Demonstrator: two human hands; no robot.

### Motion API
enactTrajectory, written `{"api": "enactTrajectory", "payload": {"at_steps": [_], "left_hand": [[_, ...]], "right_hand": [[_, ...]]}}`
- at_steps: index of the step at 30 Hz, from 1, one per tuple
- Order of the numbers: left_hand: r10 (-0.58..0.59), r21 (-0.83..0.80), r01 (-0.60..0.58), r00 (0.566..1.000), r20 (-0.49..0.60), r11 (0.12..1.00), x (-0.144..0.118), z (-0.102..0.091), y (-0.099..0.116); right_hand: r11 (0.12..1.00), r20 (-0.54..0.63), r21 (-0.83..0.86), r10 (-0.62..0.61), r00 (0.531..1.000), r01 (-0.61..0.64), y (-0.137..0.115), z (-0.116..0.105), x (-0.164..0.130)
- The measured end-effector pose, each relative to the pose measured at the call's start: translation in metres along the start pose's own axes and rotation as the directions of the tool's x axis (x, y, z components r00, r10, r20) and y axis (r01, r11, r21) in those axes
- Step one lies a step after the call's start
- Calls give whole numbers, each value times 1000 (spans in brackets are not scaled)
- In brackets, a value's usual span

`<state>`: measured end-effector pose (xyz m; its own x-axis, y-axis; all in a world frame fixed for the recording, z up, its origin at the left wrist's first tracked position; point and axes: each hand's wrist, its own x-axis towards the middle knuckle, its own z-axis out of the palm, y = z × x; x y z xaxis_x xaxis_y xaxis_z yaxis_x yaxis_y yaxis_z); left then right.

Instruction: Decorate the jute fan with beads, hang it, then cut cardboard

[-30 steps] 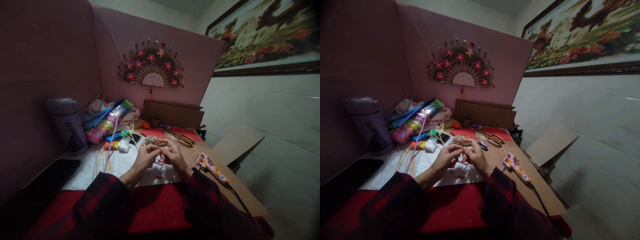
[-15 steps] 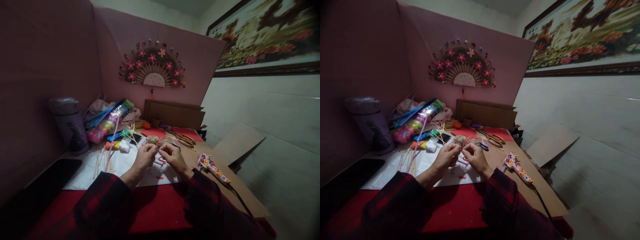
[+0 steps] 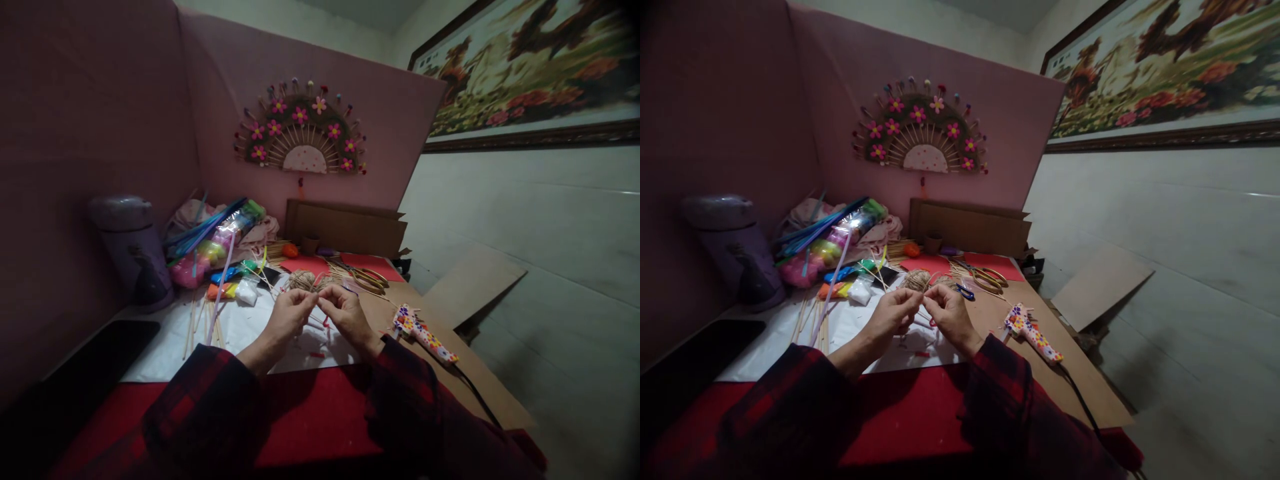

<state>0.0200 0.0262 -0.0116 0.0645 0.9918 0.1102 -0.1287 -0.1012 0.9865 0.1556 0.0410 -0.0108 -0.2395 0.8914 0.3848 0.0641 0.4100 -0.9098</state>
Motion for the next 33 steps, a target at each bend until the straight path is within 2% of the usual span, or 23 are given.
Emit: {"api": "enactTrajectory", "payload": {"at_steps": [3,5,8,10,12,15,21,28,31,33], "left_hand": [[239,229,-221,970,-53,948,0,0,0],[297,279,-272,953,-53,921,0,-1,1],[217,222,-211,976,-3,952,0,-2,3],[86,122,-91,995,45,988,1,-3,4],[-35,28,32,995,97,999,1,-3,6],[-110,-87,125,982,153,988,0,-3,8],[-116,-187,152,975,189,971,-1,-2,11],[-125,-201,162,975,186,966,0,0,11],[-115,-196,151,976,186,969,-2,1,13],[-103,-190,141,976,193,972,-6,1,16]], "right_hand": [[1000,-8,-30,3,1000,-3,2,-1,0],[999,0,-35,20,1000,-20,2,-1,0],[999,2,-23,22,1000,-22,3,-3,1],[1000,-9,-15,6,1000,-6,4,-3,1],[1000,-15,-28,-11,1000,10,5,-3,1],[996,-34,-74,-52,998,49,6,-4,1],[980,-82,-169,-119,990,103,5,-2,-2],[924,-140,-353,-208,968,147,8,2,-7],[910,-154,-388,-224,962,149,9,2,-6],[931,-226,-350,-190,955,103,12,-3,-1]]}}
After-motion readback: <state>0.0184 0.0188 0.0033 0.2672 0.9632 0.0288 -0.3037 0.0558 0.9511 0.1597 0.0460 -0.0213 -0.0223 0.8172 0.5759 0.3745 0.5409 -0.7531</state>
